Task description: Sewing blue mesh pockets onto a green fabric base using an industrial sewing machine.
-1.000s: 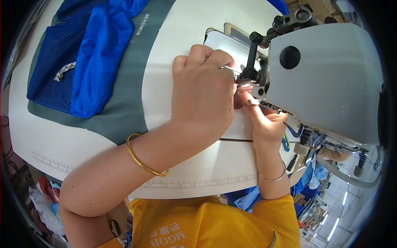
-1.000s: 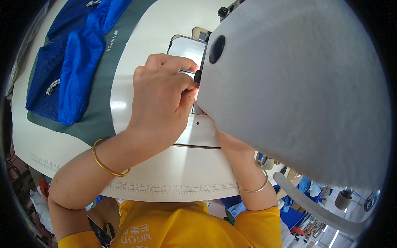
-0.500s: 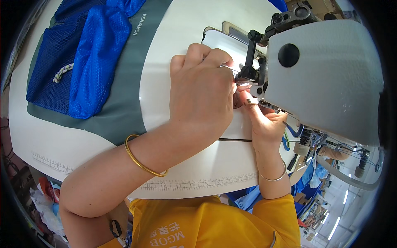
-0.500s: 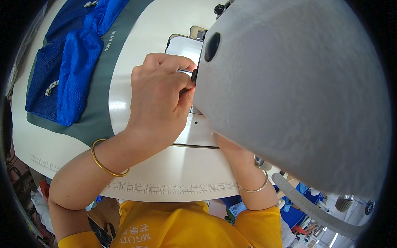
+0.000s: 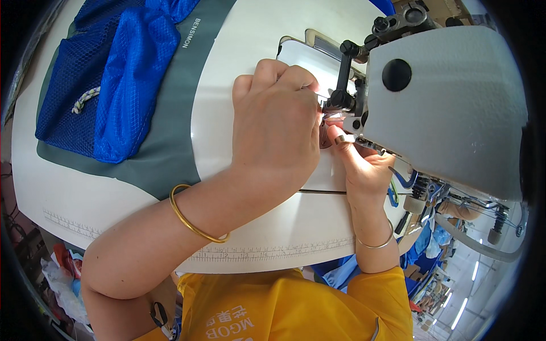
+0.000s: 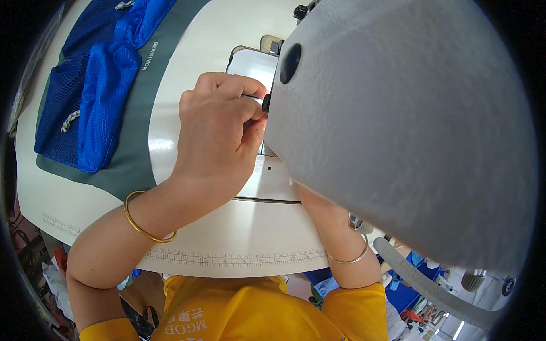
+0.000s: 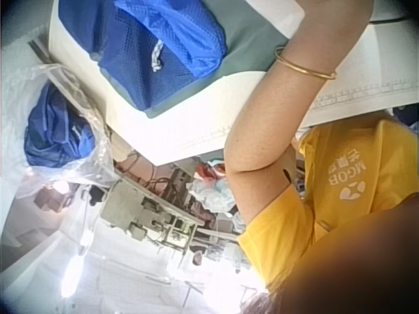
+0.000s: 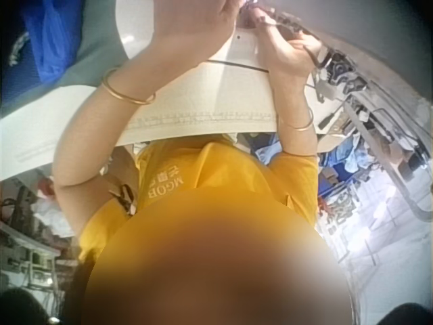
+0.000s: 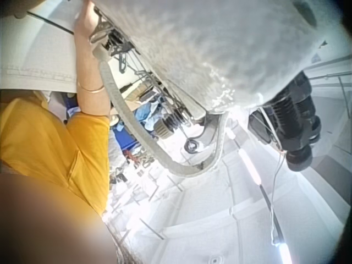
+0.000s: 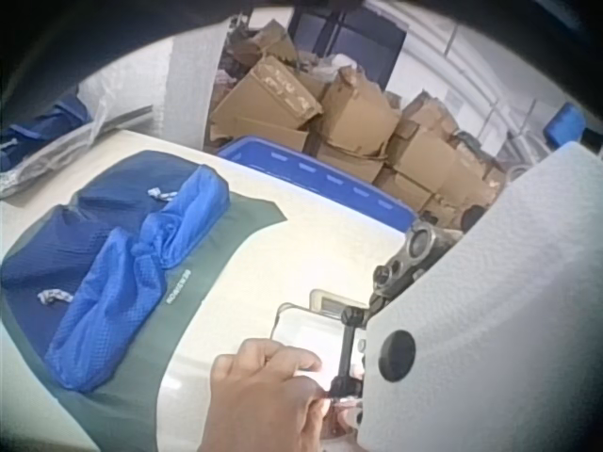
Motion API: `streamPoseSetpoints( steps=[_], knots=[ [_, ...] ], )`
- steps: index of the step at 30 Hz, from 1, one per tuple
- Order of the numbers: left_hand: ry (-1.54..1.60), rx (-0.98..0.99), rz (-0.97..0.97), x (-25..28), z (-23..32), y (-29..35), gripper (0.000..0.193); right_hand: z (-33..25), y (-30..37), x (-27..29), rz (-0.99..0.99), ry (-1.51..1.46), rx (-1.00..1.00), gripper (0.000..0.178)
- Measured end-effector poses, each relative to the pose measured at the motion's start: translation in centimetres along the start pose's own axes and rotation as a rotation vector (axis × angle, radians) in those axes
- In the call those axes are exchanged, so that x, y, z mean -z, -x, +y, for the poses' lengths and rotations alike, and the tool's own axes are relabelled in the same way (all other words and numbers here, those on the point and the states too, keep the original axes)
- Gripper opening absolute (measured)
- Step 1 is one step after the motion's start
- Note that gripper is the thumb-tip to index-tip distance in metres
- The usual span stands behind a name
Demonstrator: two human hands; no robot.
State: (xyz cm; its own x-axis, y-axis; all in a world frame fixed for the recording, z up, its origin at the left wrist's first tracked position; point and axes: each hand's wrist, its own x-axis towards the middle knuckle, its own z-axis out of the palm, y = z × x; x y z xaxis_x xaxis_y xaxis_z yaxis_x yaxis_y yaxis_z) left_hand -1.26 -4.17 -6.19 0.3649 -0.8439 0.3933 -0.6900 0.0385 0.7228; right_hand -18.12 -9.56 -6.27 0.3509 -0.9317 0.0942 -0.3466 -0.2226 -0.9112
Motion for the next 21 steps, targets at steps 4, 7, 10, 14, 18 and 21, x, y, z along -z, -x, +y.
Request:
streamPoseSetpoints(
  steps=[4, 7, 10, 14, 18, 21],
  knots=[
    [-0.002, -0.004, -0.009, 0.1, 0.03, -0.05, 0.008, -0.67, -0.25, -0.22, 0.013, -0.04, -0.027, 0.016],
    [-0.004, -0.007, -0.001, 0.08, 0.0, 0.01, 0.008, -0.82, -0.31, -0.35, 0.028, -0.096, -0.069, 0.016],
    [-0.016, -0.004, -0.003, 0.04, 0.0, -0.01, 0.009, -0.16, -0.32, 0.22, 0.011, -0.047, -0.079, 0.017],
    [-0.011, -0.004, -0.002, -0.04, 0.07, -0.05, 0.009, -0.29, -0.38, 0.28, -0.007, -0.002, -0.059, 0.016],
    [-0.004, -0.002, 0.007, -0.07, 0.04, -0.03, 0.009, -0.67, -0.29, 0.09, -0.008, -0.023, -0.06, 0.016],
    [0.0, 0.002, 0.009, -0.09, 0.06, -0.07, 0.009, -0.01, -0.19, 0.65, 0.018, 0.009, -0.087, 0.014]
  ],
)
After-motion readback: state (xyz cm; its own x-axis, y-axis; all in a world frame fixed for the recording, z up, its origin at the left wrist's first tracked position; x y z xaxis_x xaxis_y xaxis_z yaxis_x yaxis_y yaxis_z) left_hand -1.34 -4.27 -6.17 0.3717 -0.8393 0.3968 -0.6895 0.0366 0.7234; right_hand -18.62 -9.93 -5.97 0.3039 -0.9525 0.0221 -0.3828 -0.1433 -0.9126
